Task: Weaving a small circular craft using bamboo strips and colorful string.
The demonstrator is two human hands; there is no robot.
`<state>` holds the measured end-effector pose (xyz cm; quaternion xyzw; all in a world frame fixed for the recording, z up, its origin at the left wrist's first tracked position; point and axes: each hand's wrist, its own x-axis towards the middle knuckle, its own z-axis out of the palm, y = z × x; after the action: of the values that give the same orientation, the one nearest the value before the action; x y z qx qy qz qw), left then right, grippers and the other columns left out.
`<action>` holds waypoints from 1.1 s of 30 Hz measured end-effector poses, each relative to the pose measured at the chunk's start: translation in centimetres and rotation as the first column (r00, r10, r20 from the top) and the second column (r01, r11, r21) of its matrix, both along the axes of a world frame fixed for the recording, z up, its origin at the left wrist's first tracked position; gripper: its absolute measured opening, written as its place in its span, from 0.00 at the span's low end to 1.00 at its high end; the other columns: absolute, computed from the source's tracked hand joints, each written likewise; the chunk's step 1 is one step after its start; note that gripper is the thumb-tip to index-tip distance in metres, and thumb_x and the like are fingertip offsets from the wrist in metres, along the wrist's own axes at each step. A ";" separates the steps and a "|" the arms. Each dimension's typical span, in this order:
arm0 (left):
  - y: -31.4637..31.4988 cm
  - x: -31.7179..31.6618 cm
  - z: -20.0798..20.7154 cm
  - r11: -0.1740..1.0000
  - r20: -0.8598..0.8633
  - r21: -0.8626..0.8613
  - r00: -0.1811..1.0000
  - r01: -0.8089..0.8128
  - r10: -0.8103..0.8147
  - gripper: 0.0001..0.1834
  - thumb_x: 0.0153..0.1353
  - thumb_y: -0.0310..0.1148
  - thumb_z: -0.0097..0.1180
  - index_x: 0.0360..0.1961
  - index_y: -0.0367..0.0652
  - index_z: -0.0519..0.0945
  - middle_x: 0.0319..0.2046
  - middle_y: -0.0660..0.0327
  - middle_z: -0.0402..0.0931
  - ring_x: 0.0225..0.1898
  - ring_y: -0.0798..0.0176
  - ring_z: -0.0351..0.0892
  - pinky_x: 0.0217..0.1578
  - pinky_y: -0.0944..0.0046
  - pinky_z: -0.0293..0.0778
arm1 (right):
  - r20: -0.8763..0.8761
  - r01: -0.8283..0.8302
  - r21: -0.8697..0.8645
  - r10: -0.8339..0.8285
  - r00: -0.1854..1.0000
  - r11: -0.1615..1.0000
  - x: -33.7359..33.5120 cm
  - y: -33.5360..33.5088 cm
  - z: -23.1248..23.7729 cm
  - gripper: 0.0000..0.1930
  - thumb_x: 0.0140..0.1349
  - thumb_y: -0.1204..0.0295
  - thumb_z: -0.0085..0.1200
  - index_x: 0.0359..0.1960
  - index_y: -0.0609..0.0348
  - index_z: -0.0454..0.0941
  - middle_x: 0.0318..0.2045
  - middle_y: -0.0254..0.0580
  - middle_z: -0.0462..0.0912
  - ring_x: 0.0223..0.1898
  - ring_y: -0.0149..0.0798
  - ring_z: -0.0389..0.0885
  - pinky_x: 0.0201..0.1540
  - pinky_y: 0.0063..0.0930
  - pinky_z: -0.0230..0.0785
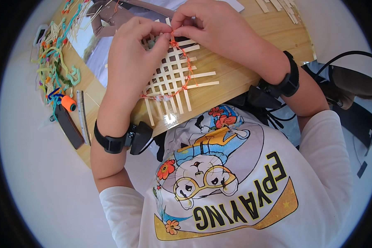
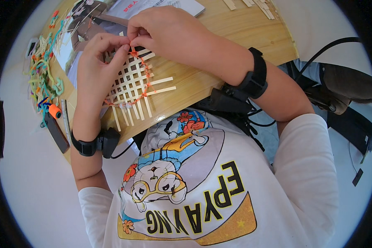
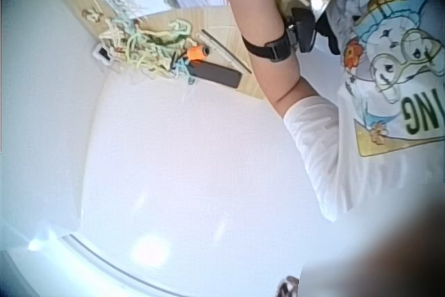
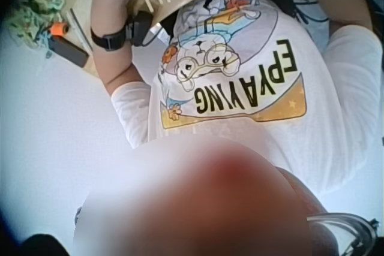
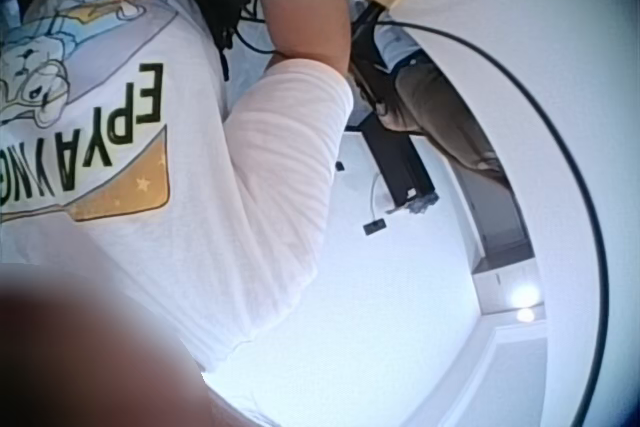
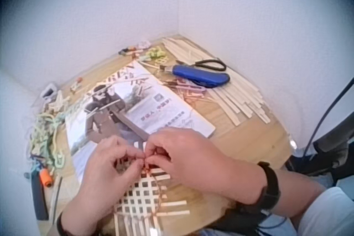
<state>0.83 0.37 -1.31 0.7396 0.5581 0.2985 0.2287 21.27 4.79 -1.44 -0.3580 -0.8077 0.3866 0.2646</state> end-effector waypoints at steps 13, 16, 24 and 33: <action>0.0 -0.4 -0.2 0.993 0.120 -0.111 0.992 0.038 -0.025 0.09 0.59 0.33 0.67 0.38 0.40 0.89 0.32 0.60 0.81 0.39 0.59 0.78 0.41 0.62 0.72 | -0.041 0.018 0.050 -0.016 0.999 0.999 0.2 -0.5 -0.3 0.06 0.62 0.74 0.61 0.38 0.63 0.81 0.33 0.52 0.84 0.37 0.53 0.83 0.41 0.39 0.75; 0.2 -0.6 -0.4 0.991 0.167 -0.121 0.985 0.053 -0.033 0.10 0.60 0.33 0.66 0.38 0.39 0.88 0.32 0.60 0.80 0.39 0.60 0.78 0.40 0.63 0.72 | -0.037 0.007 0.093 -0.004 0.999 0.996 0.4 -0.6 0.0 0.06 0.63 0.74 0.60 0.38 0.63 0.81 0.34 0.52 0.84 0.38 0.53 0.83 0.42 0.40 0.76; 0.2 -0.9 -0.6 0.990 0.184 -0.125 0.982 0.066 -0.042 0.11 0.61 0.35 0.65 0.38 0.37 0.87 0.33 0.60 0.79 0.39 0.61 0.78 0.40 0.64 0.72 | 0.034 0.131 -0.332 -0.126 0.991 0.934 -0.2 -0.9 3.0 0.05 0.63 0.72 0.61 0.37 0.60 0.82 0.32 0.49 0.83 0.37 0.48 0.83 0.40 0.35 0.75; 0.4 -0.8 -0.4 0.986 0.181 -0.155 0.983 0.059 -0.031 0.13 0.60 0.37 0.65 0.38 0.38 0.88 0.33 0.59 0.79 0.40 0.62 0.78 0.41 0.63 0.72 | 0.044 0.105 0.335 -0.127 0.991 0.936 -0.2 -1.3 -1.7 0.08 0.64 0.65 0.60 0.38 0.54 0.84 0.36 0.36 0.84 0.38 0.44 0.84 0.40 0.37 0.77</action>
<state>-0.02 0.78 -1.74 0.7017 0.5407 0.3124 0.3430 21.02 3.53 -3.18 -0.3676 -0.8470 0.2171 0.3169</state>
